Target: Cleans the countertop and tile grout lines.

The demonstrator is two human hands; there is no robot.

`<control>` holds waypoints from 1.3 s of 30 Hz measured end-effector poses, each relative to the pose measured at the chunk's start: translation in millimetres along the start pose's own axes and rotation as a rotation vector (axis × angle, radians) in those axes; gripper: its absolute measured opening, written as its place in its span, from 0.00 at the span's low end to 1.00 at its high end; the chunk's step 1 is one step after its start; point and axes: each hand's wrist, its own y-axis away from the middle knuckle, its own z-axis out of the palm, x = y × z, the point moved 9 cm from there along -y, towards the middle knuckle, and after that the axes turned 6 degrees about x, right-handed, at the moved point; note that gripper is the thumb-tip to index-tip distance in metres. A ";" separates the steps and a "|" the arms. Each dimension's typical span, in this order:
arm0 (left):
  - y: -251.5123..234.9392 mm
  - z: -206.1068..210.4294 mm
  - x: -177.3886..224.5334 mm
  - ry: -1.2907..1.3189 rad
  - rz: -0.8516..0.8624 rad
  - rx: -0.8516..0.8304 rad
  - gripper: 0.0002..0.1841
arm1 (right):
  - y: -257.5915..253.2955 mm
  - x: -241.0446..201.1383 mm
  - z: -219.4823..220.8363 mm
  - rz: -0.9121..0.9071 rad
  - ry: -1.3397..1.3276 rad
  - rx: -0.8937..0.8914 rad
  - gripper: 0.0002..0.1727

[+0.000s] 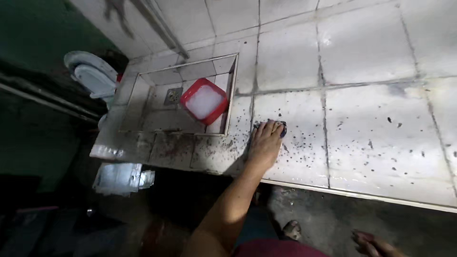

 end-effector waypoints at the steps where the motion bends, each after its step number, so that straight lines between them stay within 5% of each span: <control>1: 18.4 3.6 11.0 0.032 0.003 0.011 0.24 | 1.6 -40.0 -6.0 -0.114 -0.012 0.026 0.21; 5: 50.8 -8.3 43.6 0.496 -0.106 0.127 0.22 | -11.1 -156.5 -22.3 -0.544 -0.049 0.241 0.22; 8: 63.5 -10.8 80.2 1.004 -0.196 0.253 0.27 | -40.5 -208.7 -7.9 -0.587 -0.276 0.190 0.38; 10: 73.5 -10.3 105.6 1.076 -0.151 0.227 0.30 | -49.4 -233.6 3.9 -0.557 -0.505 0.208 0.36; 13: 93.4 -29.4 84.3 0.878 -0.161 0.172 0.36 | -54.2 -248.9 14.4 -0.555 -0.400 0.267 0.28; 18: 137.5 -88.9 -70.6 0.589 -0.440 0.310 0.25 | -43.3 -249.0 54.9 -0.974 0.476 0.363 0.19; 23: 133.2 -113.8 -170.9 0.397 -0.534 0.424 0.25 | -26.9 -246.9 80.6 -1.048 0.587 0.404 0.19; 30: 122.0 -85.9 -172.3 -0.035 -0.335 0.616 0.25 | -50.1 -314.0 133.2 -0.919 0.642 0.430 0.13; 36: 127.2 -89.1 -168.9 -0.069 -0.320 0.687 0.24 | -22.1 -281.4 115.9 -0.964 0.724 0.411 0.13; 39: 125.5 -88.1 -168.7 -0.081 -0.316 0.674 0.23 | -33.1 -298.9 129.6 -1.007 0.686 0.417 0.13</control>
